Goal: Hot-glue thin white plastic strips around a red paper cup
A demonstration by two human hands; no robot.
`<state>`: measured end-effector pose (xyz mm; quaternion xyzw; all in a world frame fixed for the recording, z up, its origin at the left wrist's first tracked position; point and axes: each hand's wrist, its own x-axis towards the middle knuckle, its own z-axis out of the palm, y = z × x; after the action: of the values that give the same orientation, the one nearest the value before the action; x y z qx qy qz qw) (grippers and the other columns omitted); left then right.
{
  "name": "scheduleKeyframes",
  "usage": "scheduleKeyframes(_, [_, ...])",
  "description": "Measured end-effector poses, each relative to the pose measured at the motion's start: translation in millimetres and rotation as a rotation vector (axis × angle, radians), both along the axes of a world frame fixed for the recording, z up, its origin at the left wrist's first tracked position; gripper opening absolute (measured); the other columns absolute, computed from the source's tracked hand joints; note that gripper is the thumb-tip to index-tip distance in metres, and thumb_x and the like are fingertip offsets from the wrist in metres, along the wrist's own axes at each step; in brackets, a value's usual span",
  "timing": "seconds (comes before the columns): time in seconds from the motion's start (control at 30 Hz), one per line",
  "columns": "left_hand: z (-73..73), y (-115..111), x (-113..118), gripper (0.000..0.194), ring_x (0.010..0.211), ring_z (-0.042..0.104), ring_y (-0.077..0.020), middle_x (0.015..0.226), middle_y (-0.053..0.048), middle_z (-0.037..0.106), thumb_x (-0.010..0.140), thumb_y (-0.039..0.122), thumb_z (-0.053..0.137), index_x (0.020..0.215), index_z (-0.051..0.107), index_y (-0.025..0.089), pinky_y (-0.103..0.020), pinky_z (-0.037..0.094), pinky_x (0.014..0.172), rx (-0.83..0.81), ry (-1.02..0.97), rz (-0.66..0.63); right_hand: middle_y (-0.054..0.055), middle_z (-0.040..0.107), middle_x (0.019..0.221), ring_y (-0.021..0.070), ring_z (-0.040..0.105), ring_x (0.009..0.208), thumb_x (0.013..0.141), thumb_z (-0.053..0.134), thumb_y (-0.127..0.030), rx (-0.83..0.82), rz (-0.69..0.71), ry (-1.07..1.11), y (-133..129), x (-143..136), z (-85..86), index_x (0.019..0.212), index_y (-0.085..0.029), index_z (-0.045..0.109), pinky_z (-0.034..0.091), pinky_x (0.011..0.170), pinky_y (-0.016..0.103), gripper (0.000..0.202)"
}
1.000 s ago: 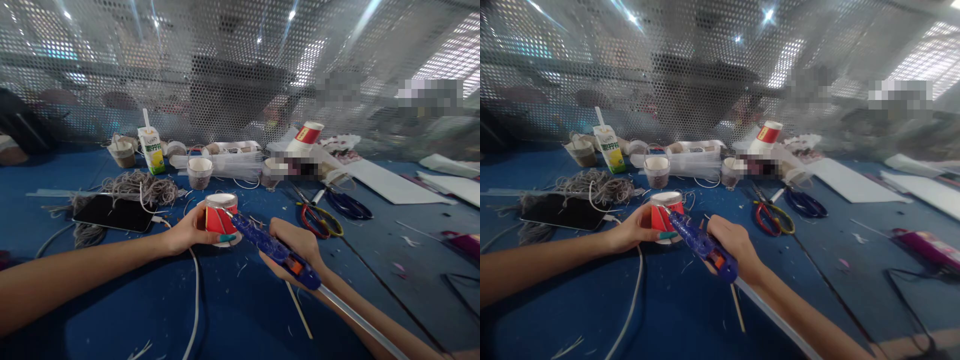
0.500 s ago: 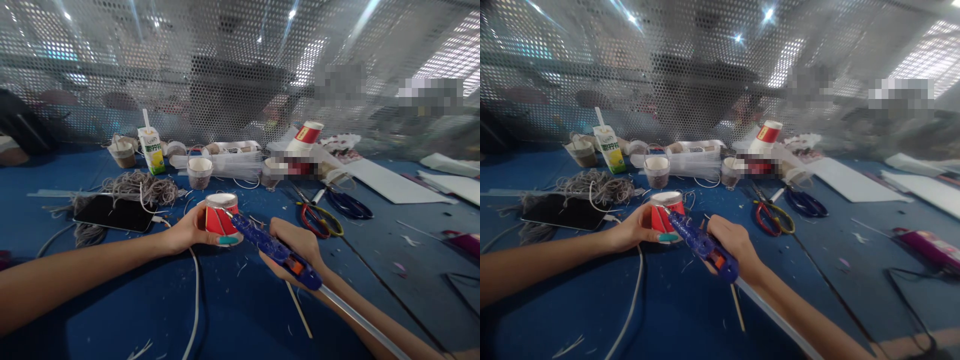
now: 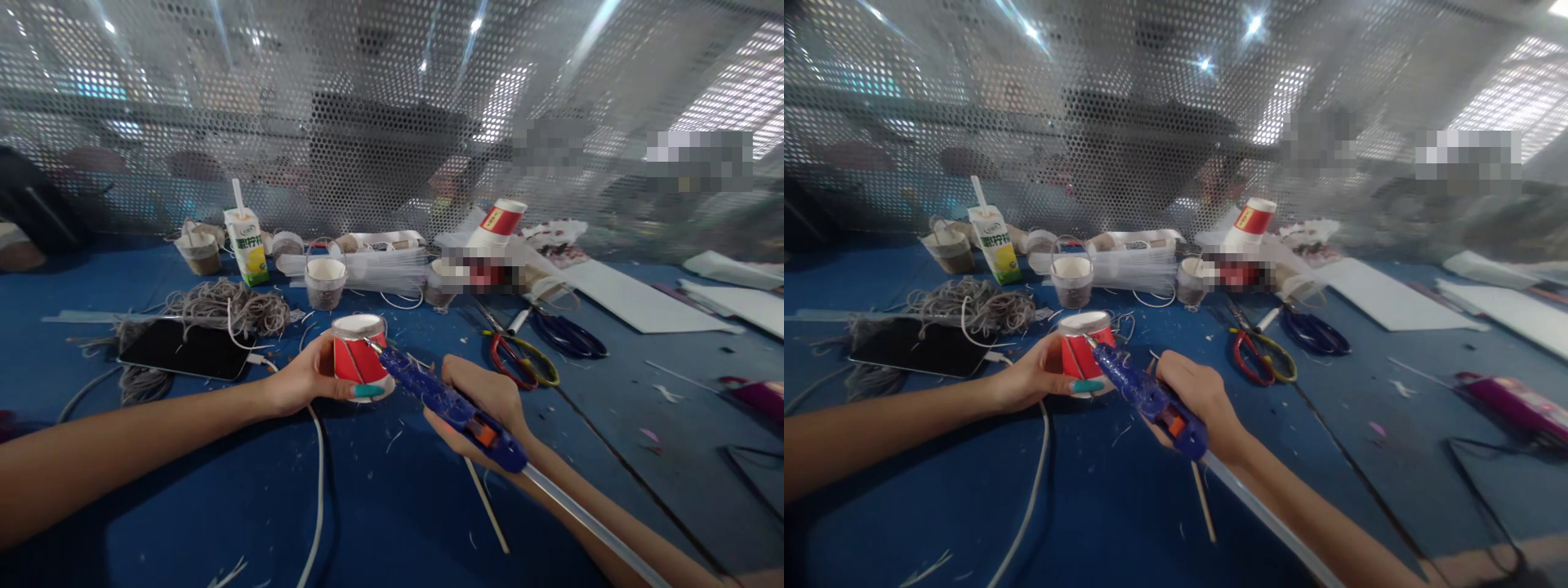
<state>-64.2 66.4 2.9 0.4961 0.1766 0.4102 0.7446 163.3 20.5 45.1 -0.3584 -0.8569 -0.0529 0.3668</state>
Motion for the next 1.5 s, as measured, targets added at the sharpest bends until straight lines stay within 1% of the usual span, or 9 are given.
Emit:
scheduleKeyframes(0.17, [1.0,0.3,-0.1,0.058,0.088,0.063,-0.0184,0.096,-0.004,0.068,0.057,0.010,0.080,0.109,0.058,0.017,-0.031,0.049,0.081,0.017,-0.003,-0.024,-0.006,0.040,0.058,0.0055,0.036,0.047,0.071,0.054,-0.015,-0.028,-0.062,-0.013,-1.7,-2.9,-0.7,0.063,-0.022,0.032,0.027,0.045,0.020,0.024])
scheduleKeyframes(0.37, [-1.0,1.5,-0.2,0.064,0.088,0.062,-0.0190,0.097,-0.004,0.067,0.054,0.012,0.083,0.111,0.056,0.018,-0.031,0.050,0.077,-0.001,0.032,0.021,-0.007,0.038,0.057,0.0057,0.034,0.046,0.071,0.053,-0.014,-0.028,-0.074,0.014,-3.7,-5.4,0.8,0.062,-0.022,0.033,0.027,0.046,0.021,0.023])
scheduleKeyframes(0.63, [-2.2,2.3,-1.2,0.062,0.088,0.063,-0.0187,0.096,-0.005,0.067,0.053,0.014,0.085,0.108,0.057,0.016,-0.031,0.050,0.078,-0.022,0.039,0.035,-0.007,0.034,0.056,0.0064,0.030,0.046,0.071,0.051,-0.015,-0.022,-0.083,0.037,-3.7,-8.9,4.3,0.061,-0.022,0.028,0.024,0.045,0.022,0.026])
scheduleKeyframes(0.77, [-2.5,2.5,-2.5,0.060,0.089,0.064,-0.0197,0.098,-0.006,0.068,0.055,0.013,0.083,0.110,0.057,0.017,-0.032,0.050,0.079,-0.032,0.015,0.010,-0.007,0.032,0.056,0.0067,0.030,0.046,0.071,0.051,-0.016,-0.024,-0.095,0.018,-4.3,-9.3,4.6,0.062,-0.022,0.028,0.024,0.046,0.022,0.026])
scheduleKeyframes(0.93, [0.1,1.1,-3.3,0.061,0.094,0.064,-0.0199,0.103,-0.007,0.067,0.056,0.019,0.083,0.113,0.059,0.017,-0.032,0.050,0.083,-0.022,-0.015,-0.014,-0.007,0.033,0.057,0.0065,0.031,0.047,0.071,0.049,-0.016,-0.039,-0.110,0.004,-5.7,-9.3,3.1,0.063,-0.022,0.029,0.025,0.047,0.022,0.022])
scheduleKeyframes(1.07, [-1.5,0.7,-2.1,0.065,0.091,0.064,-0.0203,0.104,-0.007,0.068,0.053,0.014,0.084,0.113,0.057,0.017,-0.033,0.051,0.082,-0.030,0.053,0.037,-0.006,0.034,0.058,0.0072,0.032,0.048,0.070,0.048,-0.018,-0.032,-0.114,-0.008,-6.6,-9.7,2.9,0.064,-0.023,0.029,0.025,0.047,0.022,0.021])
scheduleKeyframes(1.13, [-2.6,1.0,-1.6,0.065,0.087,0.065,-0.0205,0.099,-0.007,0.068,0.052,0.014,0.084,0.111,0.058,0.016,-0.034,0.051,0.079,-0.035,0.068,0.030,-0.006,0.035,0.058,0.0073,0.032,0.048,0.069,0.049,-0.017,-0.035,-0.116,-0.014,-7.0,-9.8,3.3,0.063,-0.022,0.029,0.024,0.047,0.022,0.021])
scheduleKeyframes(1.3, [-2.3,1.3,-2.1,0.060,0.086,0.065,-0.0193,0.097,-0.005,0.069,0.054,0.011,0.083,0.109,0.058,0.017,-0.033,0.050,0.080,-0.039,0.033,0.018,-0.006,0.038,0.056,0.0072,0.034,0.047,0.071,0.049,-0.018,-0.060,-0.114,0.002,-6.6,-9.4,3.8,0.061,-0.022,0.031,0.024,0.047,0.022,0.021])
scheduleKeyframes(1.5, [1.0,0.2,-1.8,0.058,0.089,0.065,-0.0196,0.100,-0.007,0.069,0.055,0.011,0.082,0.108,0.060,0.017,-0.032,0.050,0.082,-0.037,0.012,0.007,-0.007,0.034,0.056,0.0065,0.032,0.046,0.072,0.049,-0.016,-0.034,-0.083,0.025,-5.8,-9.8,4.7,0.062,-0.022,0.030,0.025,0.046,0.022,0.022])
